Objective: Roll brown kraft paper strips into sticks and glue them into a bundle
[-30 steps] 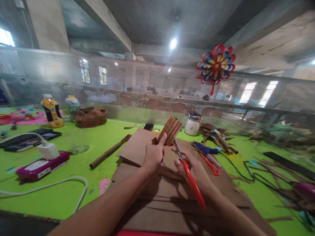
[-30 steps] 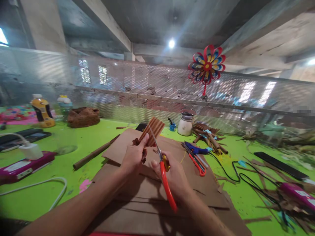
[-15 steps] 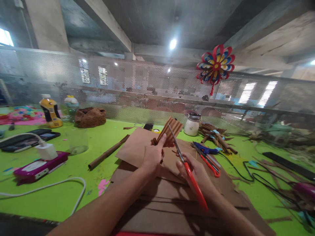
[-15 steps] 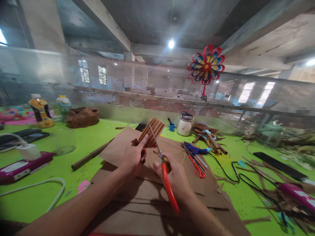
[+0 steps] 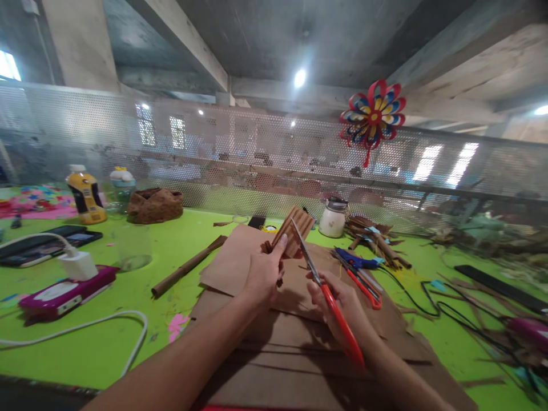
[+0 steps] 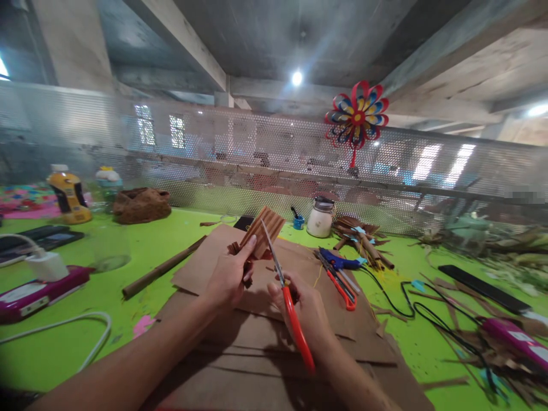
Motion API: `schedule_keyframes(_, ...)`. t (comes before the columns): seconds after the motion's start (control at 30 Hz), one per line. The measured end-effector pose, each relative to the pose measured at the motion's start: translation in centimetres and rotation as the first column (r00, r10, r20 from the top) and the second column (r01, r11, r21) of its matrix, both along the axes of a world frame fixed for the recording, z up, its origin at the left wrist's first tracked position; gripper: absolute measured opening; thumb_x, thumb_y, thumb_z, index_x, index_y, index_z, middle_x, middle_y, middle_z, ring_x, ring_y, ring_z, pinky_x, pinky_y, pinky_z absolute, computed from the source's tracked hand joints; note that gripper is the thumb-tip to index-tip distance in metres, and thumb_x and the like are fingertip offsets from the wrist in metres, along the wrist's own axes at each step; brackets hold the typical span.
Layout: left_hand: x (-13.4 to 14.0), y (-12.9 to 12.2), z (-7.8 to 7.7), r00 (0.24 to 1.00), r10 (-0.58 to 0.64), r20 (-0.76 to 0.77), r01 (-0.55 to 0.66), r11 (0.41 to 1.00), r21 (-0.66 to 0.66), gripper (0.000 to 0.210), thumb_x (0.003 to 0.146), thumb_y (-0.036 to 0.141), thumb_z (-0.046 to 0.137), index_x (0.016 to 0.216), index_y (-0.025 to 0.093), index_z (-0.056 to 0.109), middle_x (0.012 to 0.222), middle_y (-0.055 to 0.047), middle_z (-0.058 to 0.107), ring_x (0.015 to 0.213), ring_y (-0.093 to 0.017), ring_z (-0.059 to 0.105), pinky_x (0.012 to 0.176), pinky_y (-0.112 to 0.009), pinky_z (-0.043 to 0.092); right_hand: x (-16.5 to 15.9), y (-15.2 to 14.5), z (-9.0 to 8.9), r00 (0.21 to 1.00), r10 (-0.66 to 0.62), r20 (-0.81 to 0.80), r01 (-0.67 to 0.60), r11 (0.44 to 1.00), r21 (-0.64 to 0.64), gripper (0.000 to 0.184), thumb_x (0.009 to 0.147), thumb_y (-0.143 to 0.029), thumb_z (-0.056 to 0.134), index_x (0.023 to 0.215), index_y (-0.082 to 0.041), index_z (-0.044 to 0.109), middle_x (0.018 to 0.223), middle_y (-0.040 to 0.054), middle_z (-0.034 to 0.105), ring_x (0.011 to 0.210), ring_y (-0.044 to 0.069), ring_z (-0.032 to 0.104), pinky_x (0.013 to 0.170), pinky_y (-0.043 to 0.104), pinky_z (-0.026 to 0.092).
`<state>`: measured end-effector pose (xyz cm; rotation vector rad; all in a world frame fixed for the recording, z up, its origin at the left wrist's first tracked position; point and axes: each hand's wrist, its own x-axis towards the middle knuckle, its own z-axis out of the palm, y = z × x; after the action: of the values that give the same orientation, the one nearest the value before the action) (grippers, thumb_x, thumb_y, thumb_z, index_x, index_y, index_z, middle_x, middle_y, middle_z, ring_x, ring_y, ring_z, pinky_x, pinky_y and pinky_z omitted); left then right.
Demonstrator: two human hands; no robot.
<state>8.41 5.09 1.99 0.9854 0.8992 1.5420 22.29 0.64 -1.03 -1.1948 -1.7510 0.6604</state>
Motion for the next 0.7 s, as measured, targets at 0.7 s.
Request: schedule_keyframes(0.7,0.6,-1.2,-0.5,0.969,-0.247,0.007,0.247,0.967,-0.061,0.034,0.067,0.048,0.06,0.069,0.014,0.053,0.053,0.004,0.052,0.031,-0.001,0.027,0.033,-0.018,0.013,0.0,0.0,-0.6,0.998,-0.065,0.0,0.065,0.993,0.098,0.032,0.083,-0.043,0.042,0.097,-0.017,0.054,0.06,-0.0014,0.052,0.052,0.011,0.047,0.048,0.02,0.037)
